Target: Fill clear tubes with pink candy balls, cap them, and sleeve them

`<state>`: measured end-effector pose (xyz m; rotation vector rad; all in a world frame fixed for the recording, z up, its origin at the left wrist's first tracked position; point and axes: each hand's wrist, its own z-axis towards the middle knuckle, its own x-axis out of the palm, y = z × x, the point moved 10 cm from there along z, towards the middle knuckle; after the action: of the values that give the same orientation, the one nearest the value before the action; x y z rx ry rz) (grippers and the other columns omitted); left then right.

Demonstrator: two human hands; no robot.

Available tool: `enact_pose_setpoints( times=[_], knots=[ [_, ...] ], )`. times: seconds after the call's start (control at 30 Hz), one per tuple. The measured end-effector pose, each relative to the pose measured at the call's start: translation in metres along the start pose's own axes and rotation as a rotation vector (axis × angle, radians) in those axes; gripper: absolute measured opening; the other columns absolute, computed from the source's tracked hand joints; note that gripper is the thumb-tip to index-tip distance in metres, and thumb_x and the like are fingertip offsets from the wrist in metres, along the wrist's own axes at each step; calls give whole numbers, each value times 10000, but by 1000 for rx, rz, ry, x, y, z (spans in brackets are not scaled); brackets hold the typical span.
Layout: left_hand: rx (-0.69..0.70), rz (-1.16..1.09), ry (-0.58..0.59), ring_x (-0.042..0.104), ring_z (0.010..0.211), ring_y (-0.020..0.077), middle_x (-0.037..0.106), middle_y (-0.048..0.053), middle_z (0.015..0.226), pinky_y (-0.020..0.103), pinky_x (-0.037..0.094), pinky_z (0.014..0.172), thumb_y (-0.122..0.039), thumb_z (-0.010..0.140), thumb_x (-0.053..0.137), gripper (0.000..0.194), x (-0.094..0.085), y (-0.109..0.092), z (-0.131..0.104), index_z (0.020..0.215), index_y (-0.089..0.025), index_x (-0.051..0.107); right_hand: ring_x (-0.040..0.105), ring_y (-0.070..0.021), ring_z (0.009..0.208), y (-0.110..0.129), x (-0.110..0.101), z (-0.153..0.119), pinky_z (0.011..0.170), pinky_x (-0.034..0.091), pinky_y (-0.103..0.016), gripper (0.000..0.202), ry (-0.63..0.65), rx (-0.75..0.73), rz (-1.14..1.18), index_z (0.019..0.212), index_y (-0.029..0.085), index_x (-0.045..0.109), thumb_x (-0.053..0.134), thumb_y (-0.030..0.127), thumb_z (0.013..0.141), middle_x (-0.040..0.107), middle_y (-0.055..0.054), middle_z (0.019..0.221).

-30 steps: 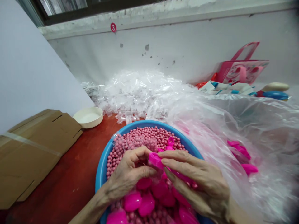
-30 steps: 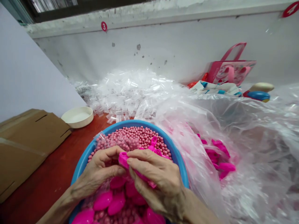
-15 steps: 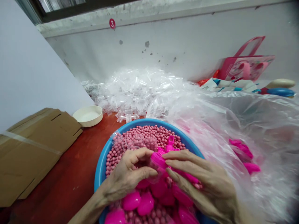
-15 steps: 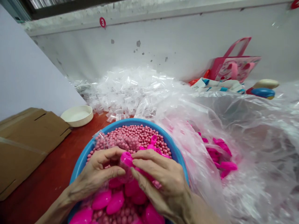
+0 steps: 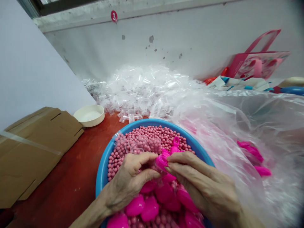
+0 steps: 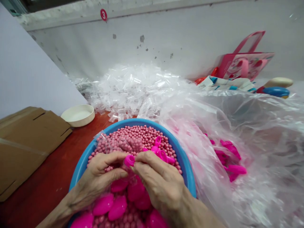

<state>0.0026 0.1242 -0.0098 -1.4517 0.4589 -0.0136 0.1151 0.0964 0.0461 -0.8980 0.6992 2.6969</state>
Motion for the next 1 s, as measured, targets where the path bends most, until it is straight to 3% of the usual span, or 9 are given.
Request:
enact_pose_setpoints(
  times=[0.1, 0.27, 0.43, 0.57, 0.7, 0.77, 0.87, 0.93, 1.0],
  knots=[
    [-18, -35, -11, 629, 776, 147, 719, -21, 820, 215, 472, 712, -171, 828, 607, 259, 0, 5, -1, 1057, -247, 701, 662, -124, 751, 1, 1, 2, 654, 574, -163, 252, -20, 13, 18, 1040, 234, 590, 496, 57, 887, 656, -24, 853],
    [-29, -106, -58, 630, 827, 152, 702, -5, 913, 229, 481, 739, -186, 846, 585, 392, -3, 13, -3, 1232, -255, 571, 664, -131, 783, -1, 2, 14, 674, 573, -190, 257, -25, 62, 50, 974, 222, 606, 494, 16, 868, 666, -30, 869],
    [11, -100, -59, 569, 744, 144, 633, -21, 787, 250, 464, 714, -220, 829, 618, 401, -6, 7, -2, 1227, -242, 576, 640, -116, 676, -13, -4, 29, 594, 541, -201, 153, -23, 90, 181, 791, 161, 637, 555, 48, 853, 659, -37, 749],
    [-31, -163, -30, 533, 688, 127, 586, -32, 729, 238, 438, 659, -237, 816, 641, 366, -4, 9, -2, 1180, -256, 612, 637, -114, 701, -9, -5, 30, 615, 540, -198, 142, 17, 34, 192, 820, 140, 636, 561, 22, 844, 660, -52, 766],
    [-74, -302, -25, 506, 637, 100, 580, -39, 716, 209, 413, 600, -197, 795, 661, 322, -2, 13, -2, 1112, -253, 636, 630, -102, 702, -6, -5, 24, 641, 541, -189, 147, -20, 28, 164, 817, 148, 613, 566, 9, 837, 645, -40, 766],
    [-83, -342, -34, 511, 639, 100, 576, -40, 710, 205, 415, 594, -202, 800, 661, 339, -2, 14, -1, 1132, -257, 620, 646, -126, 759, -6, 0, 19, 677, 557, -210, 30, -36, 39, 120, 866, 157, 600, 600, 128, 858, 651, -52, 810],
    [-54, -366, -62, 500, 623, 89, 559, -48, 684, 190, 406, 577, -218, 824, 644, 333, -4, 10, 1, 1149, -276, 602, 640, -230, 1005, -5, 9, 11, 803, 575, -318, 380, -63, 72, -95, 1084, 134, 541, 543, 453, 878, 663, -138, 1001],
    [-20, -371, -84, 495, 626, 82, 566, -48, 695, 177, 400, 576, -215, 825, 647, 305, -6, 6, 2, 1121, -285, 615, 633, -273, 1043, -3, 16, 7, 808, 578, -371, 518, -54, 92, -271, 1184, 96, 474, 432, 529, 903, 659, -188, 1053],
    [-3, -361, -94, 488, 621, 79, 561, -49, 692, 171, 394, 569, -216, 819, 656, 286, -6, 5, 3, 1095, -285, 628, 666, -298, 949, 2, 23, 7, 748, 589, -411, 522, -10, 83, -394, 1196, 73, 451, 399, 512, 918, 679, -204, 997]
  ],
)
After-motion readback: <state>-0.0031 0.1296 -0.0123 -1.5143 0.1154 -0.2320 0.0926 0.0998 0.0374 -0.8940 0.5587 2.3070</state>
